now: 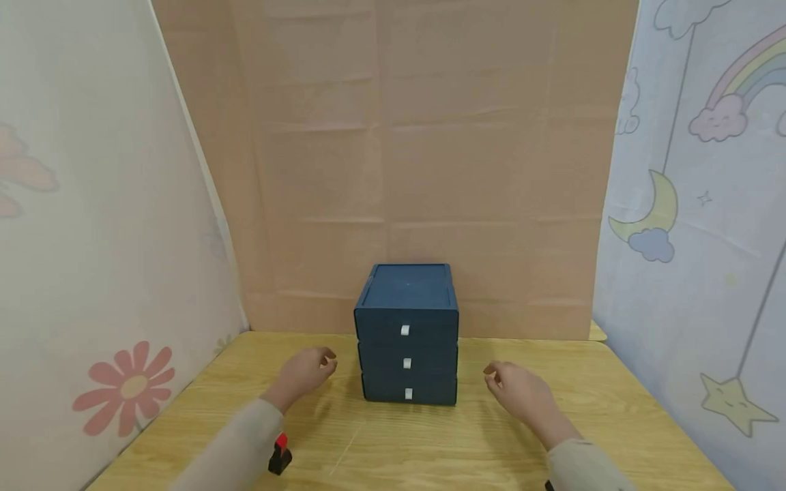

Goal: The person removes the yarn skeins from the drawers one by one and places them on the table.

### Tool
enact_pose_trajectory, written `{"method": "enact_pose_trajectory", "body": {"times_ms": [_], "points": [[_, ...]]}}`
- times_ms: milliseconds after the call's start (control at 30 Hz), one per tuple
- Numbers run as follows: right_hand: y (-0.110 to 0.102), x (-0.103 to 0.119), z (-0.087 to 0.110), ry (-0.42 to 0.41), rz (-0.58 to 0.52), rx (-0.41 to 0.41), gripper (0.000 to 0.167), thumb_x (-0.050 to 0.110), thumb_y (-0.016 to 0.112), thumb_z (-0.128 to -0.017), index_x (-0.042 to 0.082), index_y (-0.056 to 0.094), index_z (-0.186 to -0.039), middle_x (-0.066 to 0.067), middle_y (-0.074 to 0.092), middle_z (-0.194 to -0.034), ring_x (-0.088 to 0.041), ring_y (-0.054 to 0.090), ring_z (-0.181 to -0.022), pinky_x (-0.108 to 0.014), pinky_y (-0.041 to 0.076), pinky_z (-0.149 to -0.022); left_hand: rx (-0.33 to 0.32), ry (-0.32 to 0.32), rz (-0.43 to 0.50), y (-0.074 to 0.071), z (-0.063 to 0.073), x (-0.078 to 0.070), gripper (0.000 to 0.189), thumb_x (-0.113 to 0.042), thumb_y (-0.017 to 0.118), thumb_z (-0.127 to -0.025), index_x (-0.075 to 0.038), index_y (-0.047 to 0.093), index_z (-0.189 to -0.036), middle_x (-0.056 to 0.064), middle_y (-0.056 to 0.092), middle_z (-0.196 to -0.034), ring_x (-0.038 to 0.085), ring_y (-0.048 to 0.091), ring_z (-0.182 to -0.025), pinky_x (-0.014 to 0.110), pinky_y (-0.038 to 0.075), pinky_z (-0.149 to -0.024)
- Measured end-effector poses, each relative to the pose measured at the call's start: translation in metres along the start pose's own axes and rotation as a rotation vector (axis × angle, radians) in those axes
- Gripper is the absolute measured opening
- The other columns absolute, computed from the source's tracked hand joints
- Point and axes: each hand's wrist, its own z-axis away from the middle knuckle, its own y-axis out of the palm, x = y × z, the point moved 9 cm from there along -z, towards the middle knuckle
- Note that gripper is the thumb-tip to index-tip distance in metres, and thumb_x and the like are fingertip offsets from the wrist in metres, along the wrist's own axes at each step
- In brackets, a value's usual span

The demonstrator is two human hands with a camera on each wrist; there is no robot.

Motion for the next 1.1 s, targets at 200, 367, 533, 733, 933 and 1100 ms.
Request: {"method": "enact_pose_trajectory", "body": {"times_ms": [200, 367, 533, 733, 933, 1100], "points": [[-0.021, 0.021, 0.0, 0.025, -0.232, 0.046, 0.026, 0.038, 0.054, -0.098, 0.014, 0.065, -0.1, 0.002, 0.064, -0.089, -0.01, 0.059, -0.071, -0.032, 0.05, -0.061, 0.028, -0.023, 0.171, -0.018, -0.007, -0.001, 0.025, -0.027, 0.054, -0.097, -0.011, 0.07, -0.109, 0.009, 0.07, -0.103, 0.013, 0.056, -0.062, 0.028, 0.043, -0.05], [-0.045, 0.055, -0.003, -0.045, -0.424, 0.016, 0.028, 0.034, 0.054, -0.099, 0.008, 0.064, -0.102, -0.001, 0.064, -0.087, -0.013, 0.061, -0.076, -0.03, 0.052, -0.067, -0.011, -0.021, 0.369, -0.049, -0.02, -0.009, 0.025, -0.025, 0.054, -0.098, -0.008, 0.07, -0.109, 0.01, 0.069, -0.103, 0.02, 0.064, -0.085, 0.035, 0.054, -0.068], [-0.06, 0.087, -0.009, -0.144, -0.603, -0.003, 0.031, 0.029, 0.056, -0.099, 0.001, 0.063, -0.109, -0.014, 0.067, -0.093, -0.014, 0.065, -0.074, -0.027, 0.055, -0.067, -0.032, -0.036, 0.663, -0.08, -0.034, -0.023, 0.03, -0.026, 0.055, -0.099, -0.002, 0.068, -0.111, 0.01, 0.07, -0.093, 0.018, 0.065, -0.08, 0.035, 0.057, -0.074], [-0.06, 0.112, -0.021, -0.19, -0.925, 0.022, 0.038, 0.023, 0.053, -0.1, -0.01, 0.053, -0.119, -0.027, 0.064, -0.102, -0.023, 0.068, -0.082, -0.031, 0.058, -0.073, -0.016, -0.071, 0.894, -0.1, -0.042, -0.043, 0.032, -0.031, 0.055, -0.098, -0.006, 0.068, -0.113, 0.006, 0.068, -0.092, 0.015, 0.063, -0.079, 0.033, 0.057, -0.08], [-0.044, 0.122, -0.035, -0.133, -1.036, 0.025, 0.041, 0.025, 0.055, -0.1, -0.007, 0.05, -0.125, -0.016, 0.067, -0.1, -0.033, 0.068, -0.088, -0.031, 0.058, -0.075, 0.009, -0.156, 1.032, -0.094, -0.045, -0.052, 0.028, -0.028, 0.059, -0.097, -0.008, 0.068, -0.114, 0.004, 0.063, -0.095, 0.022, 0.061, -0.087, 0.037, 0.056, -0.087], [-0.025, 0.122, -0.044, -0.09, -1.078, 0.024, 0.038, 0.023, 0.057, -0.099, -0.004, 0.051, -0.124, -0.011, 0.068, -0.096, -0.03, 0.068, -0.085, -0.032, 0.059, -0.073, 0.057, -0.194, 1.128, -0.08, -0.05, -0.057, 0.031, -0.026, 0.061, -0.096, -0.007, 0.066, -0.12, 0.009, 0.06, -0.106, 0.024, 0.056, -0.093, 0.039, 0.053, -0.094]]}}
